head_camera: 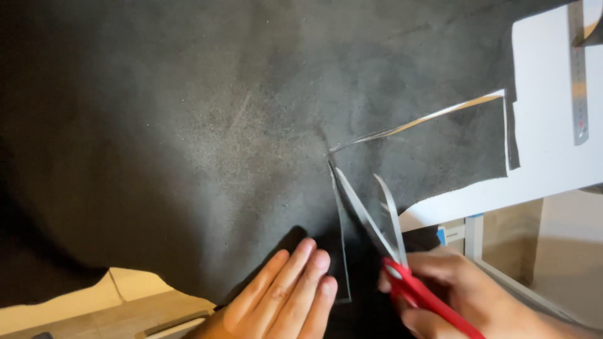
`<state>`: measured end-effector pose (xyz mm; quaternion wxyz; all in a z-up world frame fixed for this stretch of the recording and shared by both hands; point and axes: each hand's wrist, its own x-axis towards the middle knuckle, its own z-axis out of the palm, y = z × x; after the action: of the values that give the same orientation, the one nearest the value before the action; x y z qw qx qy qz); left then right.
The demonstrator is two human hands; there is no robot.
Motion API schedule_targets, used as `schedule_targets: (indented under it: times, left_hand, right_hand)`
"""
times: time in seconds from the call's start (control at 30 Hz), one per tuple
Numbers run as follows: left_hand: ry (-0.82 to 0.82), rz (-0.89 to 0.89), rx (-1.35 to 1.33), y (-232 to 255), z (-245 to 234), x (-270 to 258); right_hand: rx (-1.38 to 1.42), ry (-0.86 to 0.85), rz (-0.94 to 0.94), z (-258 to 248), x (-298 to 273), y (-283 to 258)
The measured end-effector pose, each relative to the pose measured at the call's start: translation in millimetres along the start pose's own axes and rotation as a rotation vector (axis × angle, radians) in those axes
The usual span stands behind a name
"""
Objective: Cutting shapes out of a large piece of black leather using scissors on a workshop table.
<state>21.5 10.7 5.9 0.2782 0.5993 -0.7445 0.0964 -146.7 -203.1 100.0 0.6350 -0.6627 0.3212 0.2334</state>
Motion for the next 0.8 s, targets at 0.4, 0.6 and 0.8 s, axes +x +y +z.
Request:
schedule_targets:
  times: [0.4, 0.6, 0.8]
  left_hand:
    - [-0.371, -0.45, 0.176, 46.3, 0.6, 81.1]
    - [-0.445, -0.431, 0.318, 62.9, -4.2, 98.7]
    - [-0.377, -0.399, 0.444, 65.5, -4.3, 104.4]
  right_hand:
    - [0.103, 0.058, -0.348, -32.8, -60.6, 89.7]
    - [0.218, 0.076, -0.268, -47.3, -76.3, 110.1]
    - [0.032, 0.144, -0.42, -54.5, -71.4, 110.2]
